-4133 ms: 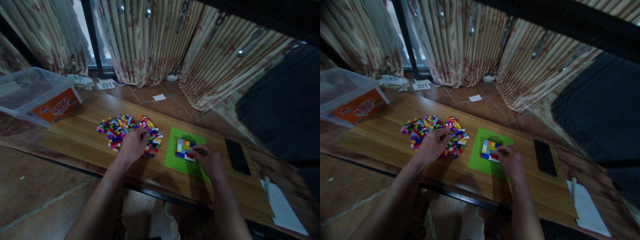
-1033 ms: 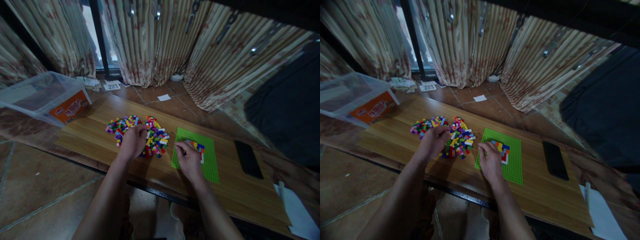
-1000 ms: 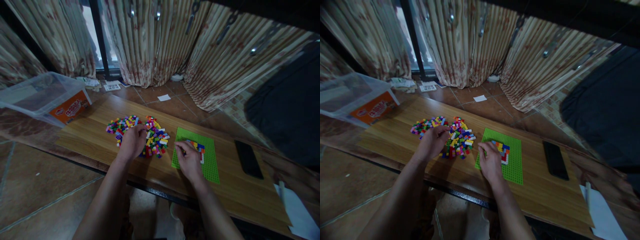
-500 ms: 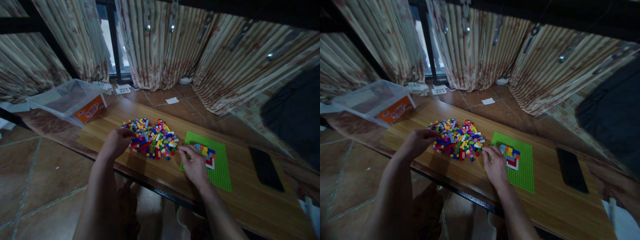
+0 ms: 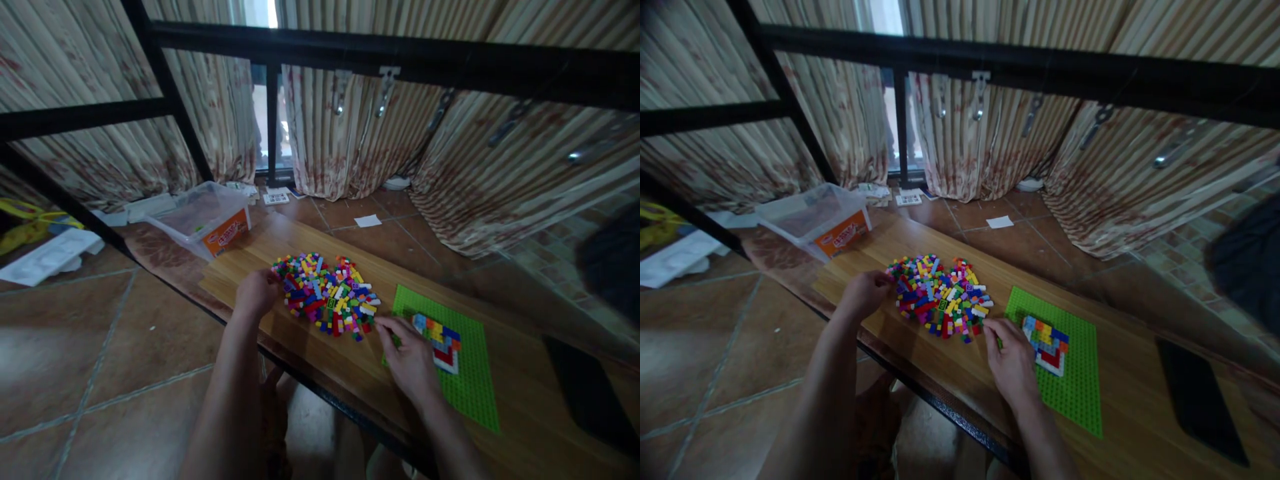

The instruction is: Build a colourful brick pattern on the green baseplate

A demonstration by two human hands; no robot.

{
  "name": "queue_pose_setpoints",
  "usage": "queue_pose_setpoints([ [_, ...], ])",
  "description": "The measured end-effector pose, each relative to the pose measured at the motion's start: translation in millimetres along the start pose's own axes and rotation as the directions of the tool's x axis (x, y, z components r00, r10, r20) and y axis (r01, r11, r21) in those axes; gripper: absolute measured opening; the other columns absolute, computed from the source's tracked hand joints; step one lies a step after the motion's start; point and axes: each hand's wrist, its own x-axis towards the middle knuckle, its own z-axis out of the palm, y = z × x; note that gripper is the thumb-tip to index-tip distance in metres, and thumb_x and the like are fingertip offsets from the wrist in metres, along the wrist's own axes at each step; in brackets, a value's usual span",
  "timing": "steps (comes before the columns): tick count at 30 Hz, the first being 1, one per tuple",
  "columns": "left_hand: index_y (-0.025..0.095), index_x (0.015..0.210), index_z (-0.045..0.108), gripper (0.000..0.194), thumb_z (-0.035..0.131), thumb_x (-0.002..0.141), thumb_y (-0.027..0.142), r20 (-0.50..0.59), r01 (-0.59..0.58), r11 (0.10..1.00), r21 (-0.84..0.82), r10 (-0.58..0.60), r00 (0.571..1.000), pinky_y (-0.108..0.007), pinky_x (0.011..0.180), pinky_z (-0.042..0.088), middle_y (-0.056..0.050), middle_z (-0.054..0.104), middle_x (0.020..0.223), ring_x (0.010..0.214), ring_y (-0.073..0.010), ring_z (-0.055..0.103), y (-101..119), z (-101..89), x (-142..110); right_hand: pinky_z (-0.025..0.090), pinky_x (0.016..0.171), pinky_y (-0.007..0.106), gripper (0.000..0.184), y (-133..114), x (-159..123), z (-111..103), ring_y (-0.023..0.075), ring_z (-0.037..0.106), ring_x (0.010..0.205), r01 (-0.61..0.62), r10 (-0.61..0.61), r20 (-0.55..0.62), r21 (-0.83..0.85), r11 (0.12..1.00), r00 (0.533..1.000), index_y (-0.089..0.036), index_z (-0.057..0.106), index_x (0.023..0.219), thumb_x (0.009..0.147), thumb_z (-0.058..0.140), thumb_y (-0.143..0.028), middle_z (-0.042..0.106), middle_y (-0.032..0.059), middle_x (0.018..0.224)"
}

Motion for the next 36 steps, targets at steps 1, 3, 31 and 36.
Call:
queue_pose_setpoints([
  [1, 0.021, 0.103, 0.072, 0.031, 0.054, 0.078, 0.022, 0.005, 0.002, 1.0, 0.005, -0.002, 1.0, -0.028, 0.072, 0.046, -0.007, 0.075, 0.099, 0.089, -0.0219, 0.067, 2.7, 1.8, 0.5, 0.049, 0.082, 0.033, 0.019, 0.3, -0.1, 0.3, 0.0194, 0.065, 0.089, 0.001, -0.001, 0.008, 0.002, 1.0, 1.0, -0.023, 0.069, 0.097, 0.094, 0.051, -0.029, 0.071, 0.0042, 0.095],
  [3, 0.021, 0.105, 0.072, 0.032, 0.053, 0.08, 0.023, 0.003, 0.0, 1.0, 0.025, 0.0, 1.0, -0.029, 0.075, 0.047, -0.009, 0.074, 0.1, 0.092, -0.0232, 0.067, 8.4, 5.1, 1.7, 0.049, 0.081, 0.034, 0.019, 1.0, -0.3, 0.5, 0.0197, 0.065, 0.089, 0.001, -0.001, 0.022, 0.004, 1.0, 1.0, -0.023, 0.068, 0.096, 0.094, 0.05, -0.03, 0.071, 0.0042, 0.095],
  [31, 0.019, 0.121, 0.066, 0.051, 0.069, 0.071, 0.029, 0.022, -0.329, 0.938, 0.108, 0.328, 0.944, -0.031, 0.093, 0.048, -0.012, 0.064, 0.115, 0.103, -0.0251, 0.063, 53.0, 29.2, -17.4, 0.05, 0.08, 0.032, 0.019, -4.6, -0.5, -3.6, 0.0188, 0.066, 0.087, -0.023, 0.023, 0.042, -0.02, 1.0, 0.999, -0.023, 0.069, 0.096, 0.094, 0.05, -0.026, 0.072, 0.0038, 0.093],
  [36, 0.018, 0.114, 0.068, 0.044, 0.068, 0.074, 0.034, 0.037, -0.368, 0.908, 0.199, 0.368, 0.929, -0.035, 0.094, 0.048, -0.014, 0.06, 0.112, 0.104, -0.0272, 0.061, 58.3, 33.6, -19.3, 0.051, 0.08, 0.032, 0.02, -6.9, 0.1, -3.9, 0.0189, 0.067, 0.085, -0.015, 0.016, 0.049, -0.02, 1.0, 0.999, -0.024, 0.069, 0.096, 0.094, 0.049, -0.025, 0.072, 0.004, 0.092],
])
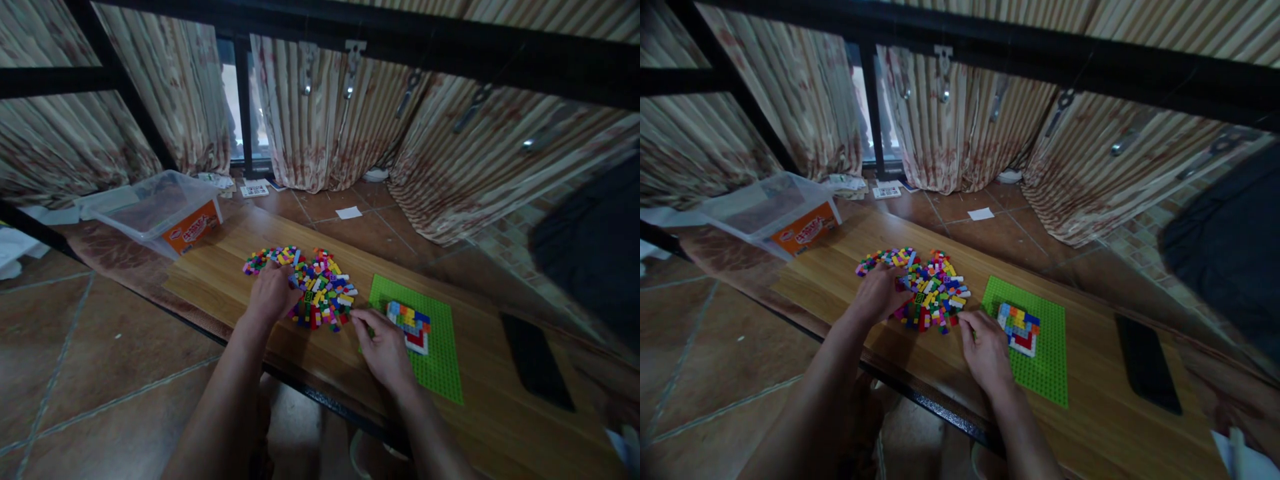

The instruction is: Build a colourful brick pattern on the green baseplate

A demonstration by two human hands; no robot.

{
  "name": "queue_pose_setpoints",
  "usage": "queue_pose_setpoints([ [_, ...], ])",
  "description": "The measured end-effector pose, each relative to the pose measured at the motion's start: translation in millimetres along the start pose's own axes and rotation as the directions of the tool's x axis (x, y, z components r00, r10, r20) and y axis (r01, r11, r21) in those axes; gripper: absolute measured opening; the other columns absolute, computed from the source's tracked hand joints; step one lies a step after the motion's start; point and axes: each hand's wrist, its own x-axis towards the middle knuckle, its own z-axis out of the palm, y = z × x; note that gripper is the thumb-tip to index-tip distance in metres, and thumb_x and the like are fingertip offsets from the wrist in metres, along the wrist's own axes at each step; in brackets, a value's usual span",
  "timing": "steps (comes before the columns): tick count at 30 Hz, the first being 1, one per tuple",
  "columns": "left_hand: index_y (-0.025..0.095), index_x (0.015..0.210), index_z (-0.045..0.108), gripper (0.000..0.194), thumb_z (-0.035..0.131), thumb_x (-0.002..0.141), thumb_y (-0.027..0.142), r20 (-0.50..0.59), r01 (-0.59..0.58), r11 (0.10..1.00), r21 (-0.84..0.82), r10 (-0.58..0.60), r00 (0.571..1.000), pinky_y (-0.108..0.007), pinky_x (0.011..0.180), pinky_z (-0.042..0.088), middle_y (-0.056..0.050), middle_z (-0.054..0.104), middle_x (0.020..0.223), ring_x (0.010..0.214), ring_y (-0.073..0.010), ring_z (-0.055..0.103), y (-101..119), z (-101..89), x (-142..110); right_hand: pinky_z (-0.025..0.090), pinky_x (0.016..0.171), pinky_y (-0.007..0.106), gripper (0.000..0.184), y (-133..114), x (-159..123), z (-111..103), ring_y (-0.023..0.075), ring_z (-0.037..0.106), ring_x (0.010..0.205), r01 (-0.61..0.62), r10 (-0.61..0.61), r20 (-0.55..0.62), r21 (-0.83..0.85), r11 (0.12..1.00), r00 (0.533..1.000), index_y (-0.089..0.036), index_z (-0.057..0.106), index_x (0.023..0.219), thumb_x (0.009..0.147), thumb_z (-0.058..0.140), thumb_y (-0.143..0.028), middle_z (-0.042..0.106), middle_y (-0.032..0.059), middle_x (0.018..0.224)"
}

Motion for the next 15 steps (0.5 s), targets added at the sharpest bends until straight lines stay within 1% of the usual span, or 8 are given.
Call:
queue_pose_setpoints([
  [4, 0.016, 0.107, 0.07, 0.036, 0.067, 0.075, 0.032, 0.002, 0.003, 1.0, -0.003, -0.003, 1.0, -0.034, 0.094, 0.048, -0.014, 0.06, 0.111, 0.103, -0.0261, 0.06, 0.3, -0.1, 0.5, 0.051, 0.078, 0.032, 0.02, 1.0, 0.0, -0.5, 0.019, 0.067, 0.084, 0.007, -0.007, -0.009, 0.007, 1.0, 1.0, -0.024, 0.068, 0.096, 0.094, 0.048, -0.025, 0.072, 0.0042, 0.092],
  [8, 0.016, 0.104, 0.069, 0.031, 0.069, 0.075, 0.027, 0.0, 0.041, 0.997, -0.061, -0.041, 0.999, -0.032, 0.091, 0.049, -0.013, 0.061, 0.111, 0.099, -0.0239, 0.062, -0.9, 0.5, 2.7, 0.051, 0.079, 0.032, 0.021, 1.1, -0.4, -1.1, 0.019, 0.067, 0.085, -0.005, 0.005, 0.005, 0.007, 1.0, 1.0, -0.024, 0.068, 0.097, 0.095, 0.048, -0.026, 0.072, 0.0042, 0.092],
  [10, 0.017, 0.102, 0.07, 0.029, 0.069, 0.076, 0.029, 0.009, 0.048, 0.994, -0.097, -0.047, 0.999, -0.031, 0.091, 0.049, -0.012, 0.062, 0.111, 0.098, -0.0231, 0.062, -1.6, 1.2, 4.0, 0.051, 0.08, 0.033, 0.02, 0.6, -0.6, -1.1, 0.0192, 0.067, 0.085, -0.011, 0.011, 0.014, 0.002, 1.0, 1.0, -0.024, 0.068, 0.097, 0.095, 0.048, -0.026, 0.072, 0.0042, 0.092],
  [13, 0.018, 0.104, 0.07, 0.03, 0.068, 0.077, 0.029, -0.018, 0.021, 0.99, -0.138, -0.024, 1.0, -0.033, 0.094, 0.048, -0.011, 0.061, 0.114, 0.102, -0.024, 0.061, 0.3, 2.7, 4.4, 0.051, 0.08, 0.033, 0.02, -0.3, -0.1, -0.3, 0.0192, 0.067, 0.085, -0.011, 0.011, 0.01, -0.001, 1.0, 1.0, -0.023, 0.068, 0.096, 0.094, 0.049, -0.025, 0.072, 0.0041, 0.092],
  [15, 0.019, 0.108, 0.07, 0.03, 0.064, 0.079, 0.025, -0.08, -0.049, 0.986, -0.157, 0.037, 0.996, -0.036, 0.099, 0.046, -0.011, 0.059, 0.119, 0.109, -0.0252, 0.058, 5.8, 4.4, 3.0, 0.051, 0.079, 0.033, 0.02, -1.1, 0.7, 0.5, 0.019, 0.067, 0.085, -0.009, 0.009, 0.003, 0.004, 1.0, 1.0, -0.023, 0.068, 0.096, 0.094, 0.048, -0.025, 0.072, 0.0042, 0.092],
])
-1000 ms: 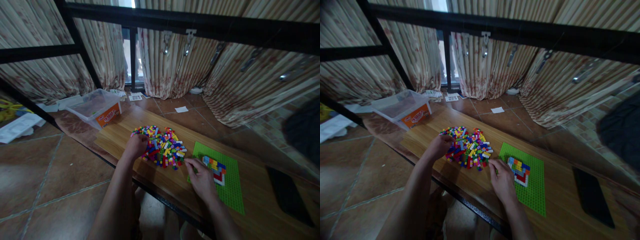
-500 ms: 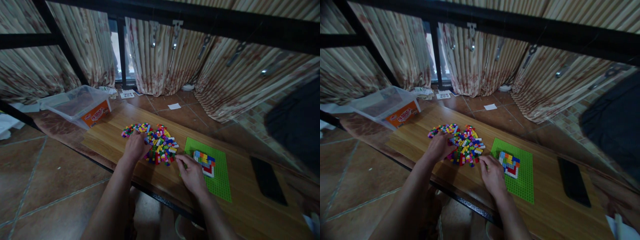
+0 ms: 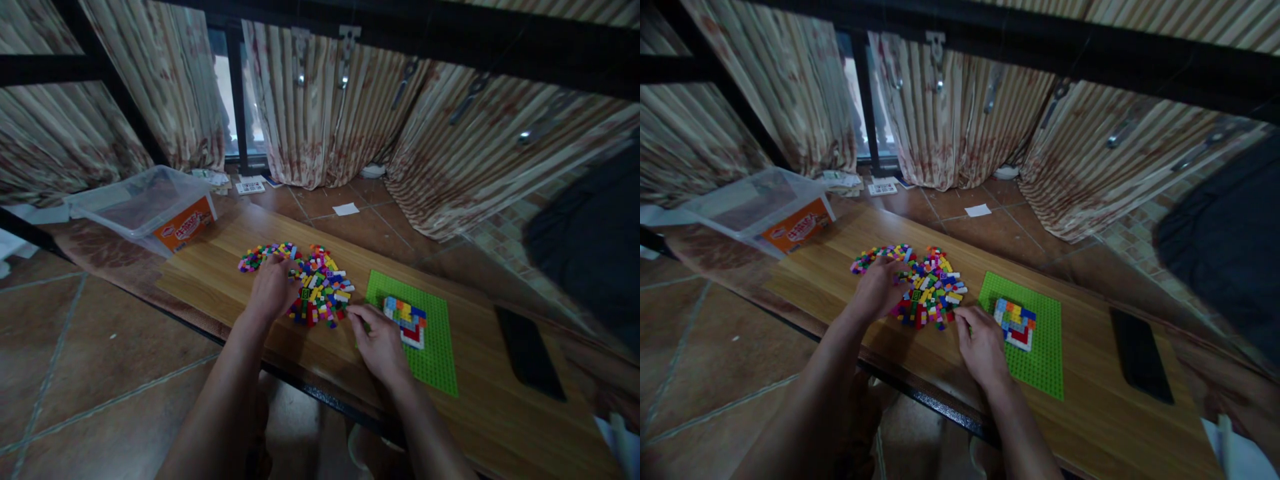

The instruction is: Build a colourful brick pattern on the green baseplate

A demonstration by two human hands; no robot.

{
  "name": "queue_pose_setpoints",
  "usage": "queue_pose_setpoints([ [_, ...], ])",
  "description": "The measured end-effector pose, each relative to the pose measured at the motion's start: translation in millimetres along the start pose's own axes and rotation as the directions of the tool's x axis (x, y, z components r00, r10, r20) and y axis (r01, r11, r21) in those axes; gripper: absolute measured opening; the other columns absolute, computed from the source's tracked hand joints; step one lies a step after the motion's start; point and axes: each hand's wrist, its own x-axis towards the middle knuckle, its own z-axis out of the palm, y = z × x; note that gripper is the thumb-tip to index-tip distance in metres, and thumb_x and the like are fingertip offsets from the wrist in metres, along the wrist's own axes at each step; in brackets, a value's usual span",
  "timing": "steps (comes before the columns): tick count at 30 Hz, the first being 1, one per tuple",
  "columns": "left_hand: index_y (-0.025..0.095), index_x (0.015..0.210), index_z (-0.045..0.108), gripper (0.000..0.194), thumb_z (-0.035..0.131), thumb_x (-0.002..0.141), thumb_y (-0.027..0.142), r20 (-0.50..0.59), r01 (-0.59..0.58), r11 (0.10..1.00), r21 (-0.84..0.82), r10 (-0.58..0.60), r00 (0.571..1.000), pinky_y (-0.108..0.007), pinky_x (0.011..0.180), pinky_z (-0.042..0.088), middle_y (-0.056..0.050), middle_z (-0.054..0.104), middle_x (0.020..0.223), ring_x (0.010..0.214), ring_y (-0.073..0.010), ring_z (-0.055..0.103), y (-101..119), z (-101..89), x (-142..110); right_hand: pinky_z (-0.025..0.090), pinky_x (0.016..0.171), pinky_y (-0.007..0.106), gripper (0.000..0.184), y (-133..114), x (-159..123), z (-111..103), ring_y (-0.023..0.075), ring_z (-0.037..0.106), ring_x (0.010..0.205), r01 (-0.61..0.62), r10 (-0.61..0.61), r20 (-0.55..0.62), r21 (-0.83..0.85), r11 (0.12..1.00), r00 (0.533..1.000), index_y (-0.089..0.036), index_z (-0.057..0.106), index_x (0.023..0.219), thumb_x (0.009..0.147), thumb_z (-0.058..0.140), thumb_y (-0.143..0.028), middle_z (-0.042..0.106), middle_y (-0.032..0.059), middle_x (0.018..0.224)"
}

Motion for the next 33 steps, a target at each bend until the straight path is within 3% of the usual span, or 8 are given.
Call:
queue_pose_setpoints([
  [4, 0.021, 0.115, 0.068, 0.037, 0.055, 0.081, 0.014, -0.043, -0.249, 0.968, 0.005, 0.249, 0.967, -0.042, 0.108, 0.039, -0.009, 0.052, 0.134, 0.125, -0.0265, 0.048, 19.8, 10.9, -4.7, 0.051, 0.078, 0.032, 0.021, -2.0, 1.3, 1.5, 0.0186, 0.067, 0.085, 0.011, -0.011, -0.007, 0.016, 1.0, 1.0, -0.023, 0.069, 0.096, 0.094, 0.048, -0.024, 0.072, 0.0046, 0.092],
  [6, 0.021, 0.117, 0.066, 0.038, 0.053, 0.083, 0.014, -0.03, -0.307, 0.951, 0.041, 0.308, 0.951, -0.043, 0.107, 0.039, -0.01, 0.049, 0.138, 0.126, -0.028, 0.046, 30.0, 19.2, -6.1, 0.051, 0.078, 0.032, 0.02, -3.0, 1.2, 2.0, 0.0187, 0.066, 0.084, 0.014, -0.014, -0.004, 0.022, 1.0, 1.0, -0.023, 0.069, 0.097, 0.094, 0.048, -0.024, 0.072, 0.0045, 0.091],
  [12, 0.014, 0.106, 0.069, 0.028, 0.05, 0.086, 0.02, -0.019, -0.232, 0.958, 0.17, 0.239, 0.971, -0.044, 0.102, 0.042, -0.015, 0.051, 0.135, 0.121, -0.0311, 0.048, 43.0, 36.3, -1.2, 0.05, 0.076, 0.031, 0.021, -4.7, 0.1, 0.4, 0.0187, 0.066, 0.082, 0.022, -0.022, 0.008, 0.023, 0.999, 1.0, -0.024, 0.069, 0.095, 0.094, 0.048, -0.022, 0.071, 0.0037, 0.087],
  [19, 0.021, 0.099, 0.07, 0.023, 0.05, 0.086, 0.022, 0.016, -0.256, 0.946, 0.198, 0.258, 0.966, -0.042, 0.099, 0.043, -0.011, 0.054, 0.131, 0.116, -0.0285, 0.051, 45.4, 33.8, 0.0, 0.05, 0.077, 0.03, 0.02, -5.3, 0.5, -1.1, 0.018, 0.066, 0.083, 0.026, -0.026, 0.0, 0.035, 0.999, 1.0, -0.024, 0.068, 0.094, 0.093, 0.049, -0.02, 0.071, 0.0038, 0.089],
  [33, 0.017, 0.095, 0.069, 0.023, 0.048, 0.086, 0.017, 0.023, -0.258, 0.945, 0.199, 0.259, 0.966, -0.04, 0.099, 0.041, -0.011, 0.059, 0.127, 0.114, -0.0278, 0.052, 45.6, 37.9, 2.1, 0.051, 0.079, 0.031, 0.02, -4.3, 0.6, -1.5, 0.0183, 0.066, 0.085, 0.031, -0.031, 0.004, 0.04, 0.999, 1.0, -0.024, 0.068, 0.094, 0.093, 0.049, -0.018, 0.071, 0.004, 0.091],
])
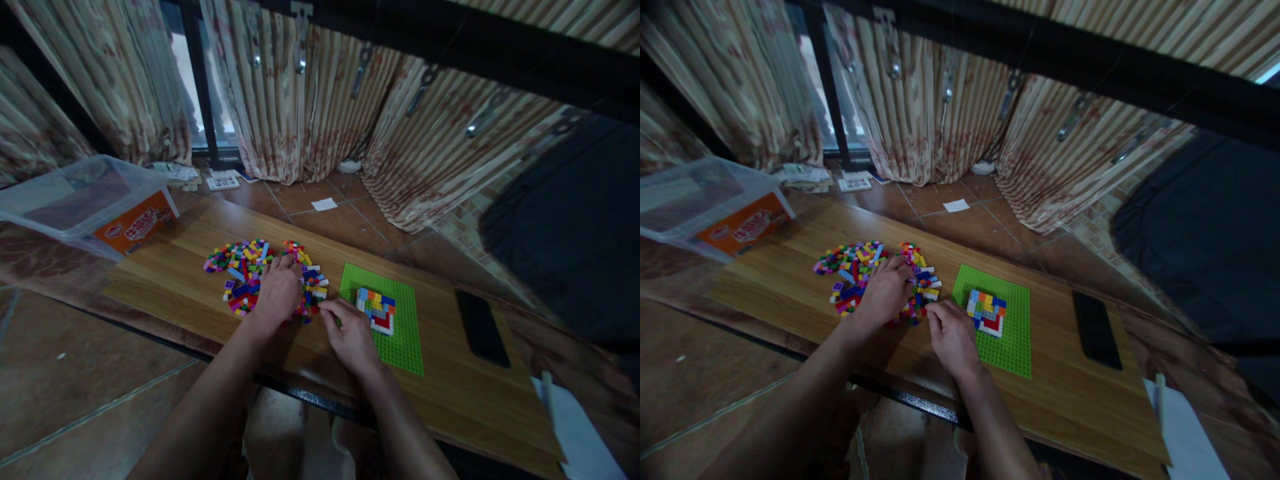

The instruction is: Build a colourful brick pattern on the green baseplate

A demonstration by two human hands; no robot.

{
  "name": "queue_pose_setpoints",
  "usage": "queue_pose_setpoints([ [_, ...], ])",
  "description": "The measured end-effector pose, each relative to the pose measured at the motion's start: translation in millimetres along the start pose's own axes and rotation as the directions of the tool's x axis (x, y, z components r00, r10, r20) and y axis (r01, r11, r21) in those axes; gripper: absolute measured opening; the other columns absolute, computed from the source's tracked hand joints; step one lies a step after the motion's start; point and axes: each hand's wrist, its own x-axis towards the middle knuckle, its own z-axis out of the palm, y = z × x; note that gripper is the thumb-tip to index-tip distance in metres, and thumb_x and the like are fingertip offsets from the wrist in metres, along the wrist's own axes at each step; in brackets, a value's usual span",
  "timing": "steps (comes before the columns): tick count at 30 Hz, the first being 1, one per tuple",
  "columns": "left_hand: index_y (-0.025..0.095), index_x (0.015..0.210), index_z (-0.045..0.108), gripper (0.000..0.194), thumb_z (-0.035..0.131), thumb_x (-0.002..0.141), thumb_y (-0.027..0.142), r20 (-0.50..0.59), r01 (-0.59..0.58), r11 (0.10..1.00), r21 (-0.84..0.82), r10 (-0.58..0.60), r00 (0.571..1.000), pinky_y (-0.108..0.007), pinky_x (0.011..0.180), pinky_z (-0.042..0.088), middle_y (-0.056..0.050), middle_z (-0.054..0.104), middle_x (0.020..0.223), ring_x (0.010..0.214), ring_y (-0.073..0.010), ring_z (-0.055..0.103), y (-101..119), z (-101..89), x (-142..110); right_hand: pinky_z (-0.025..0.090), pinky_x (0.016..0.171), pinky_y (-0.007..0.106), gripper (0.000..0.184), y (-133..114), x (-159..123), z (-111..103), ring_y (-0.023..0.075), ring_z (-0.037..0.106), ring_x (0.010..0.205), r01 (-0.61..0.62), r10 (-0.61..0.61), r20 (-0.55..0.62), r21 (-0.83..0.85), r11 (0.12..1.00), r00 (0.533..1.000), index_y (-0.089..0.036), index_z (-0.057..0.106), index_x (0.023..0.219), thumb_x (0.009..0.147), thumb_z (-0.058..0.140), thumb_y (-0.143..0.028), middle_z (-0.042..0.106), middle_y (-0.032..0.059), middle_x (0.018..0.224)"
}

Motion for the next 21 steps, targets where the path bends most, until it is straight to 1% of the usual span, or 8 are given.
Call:
queue_pose_setpoints([
  [6, 0.018, 0.089, 0.068, 0.025, 0.043, 0.087, 0.014, -0.032, -0.032, 0.999, -0.01, 0.031, 0.999, -0.041, 0.094, 0.041, -0.012, 0.063, 0.12, 0.109, -0.0276, 0.054, 1.2, -3.5, -0.2, 0.05, 0.08, 0.03, 0.02, 0.3, -0.6, -0.6, 0.0182, 0.066, 0.086, -0.002, 0.002, 0.002, -0.005, 1.0, 1.0, -0.024, 0.068, 0.095, 0.093, 0.048, -0.019, 0.071, 0.0041, 0.092],
  [11, 0.019, 0.084, 0.067, 0.023, 0.045, 0.085, 0.012, -0.009, -0.055, 0.998, -0.014, 0.055, 0.998, -0.044, 0.092, 0.039, -0.011, 0.069, 0.101, 0.104, -0.0278, 0.056, 0.9, -2.6, -0.5, 0.05, 0.078, 0.03, 0.02, -0.2, -0.6, -1.1, 0.0183, 0.066, 0.085, -0.006, 0.006, -0.003, -0.008, 1.0, 1.0, -0.024, 0.068, 0.094, 0.094, 0.048, -0.02, 0.071, 0.0038, 0.09],
  [14, 0.02, 0.081, 0.066, 0.023, 0.045, 0.087, 0.014, -0.011, -0.054, 0.998, -0.018, 0.054, 0.999, -0.046, 0.095, 0.035, -0.011, 0.071, 0.095, 0.102, -0.0277, 0.057, 0.3, -1.9, -0.4, 0.05, 0.078, 0.029, 0.02, -0.6, -0.3, -1.7, 0.0179, 0.066, 0.084, -0.005, 0.005, -0.007, -0.004, 1.0, 1.0, -0.023, 0.068, 0.093, 0.093, 0.049, -0.02, 0.071, 0.0036, 0.089],
  [18, 0.019, 0.08, 0.065, 0.022, 0.045, 0.087, 0.015, -0.023, -0.051, 0.999, -0.006, 0.051, 0.998, -0.051, 0.096, 0.033, -0.011, 0.072, 0.093, 0.1, -0.0291, 0.058, 1.7, -3.7, -1.0, 0.049, 0.078, 0.029, 0.019, -0.3, -0.1, -1.9, 0.0175, 0.066, 0.084, -0.002, 0.002, -0.005, -0.006, 1.0, 1.0, -0.023, 0.068, 0.094, 0.093, 0.05, -0.019, 0.071, 0.0035, 0.09],
  [21, 0.018, 0.083, 0.065, 0.017, 0.047, 0.084, 0.015, -0.032, -0.044, 0.999, -0.019, 0.044, 0.999, -0.052, 0.098, 0.034, -0.011, 0.072, 0.094, 0.1, -0.0296, 0.059, 3.1, -7.1, -1.3, 0.049, 0.077, 0.029, 0.018, 0.5, -0.3, -1.6, 0.0172, 0.066, 0.083, -0.007, 0.007, -0.006, -0.009, 1.0, 1.0, -0.022, 0.068, 0.094, 0.093, 0.05, -0.018, 0.071, 0.0033, 0.089],
])
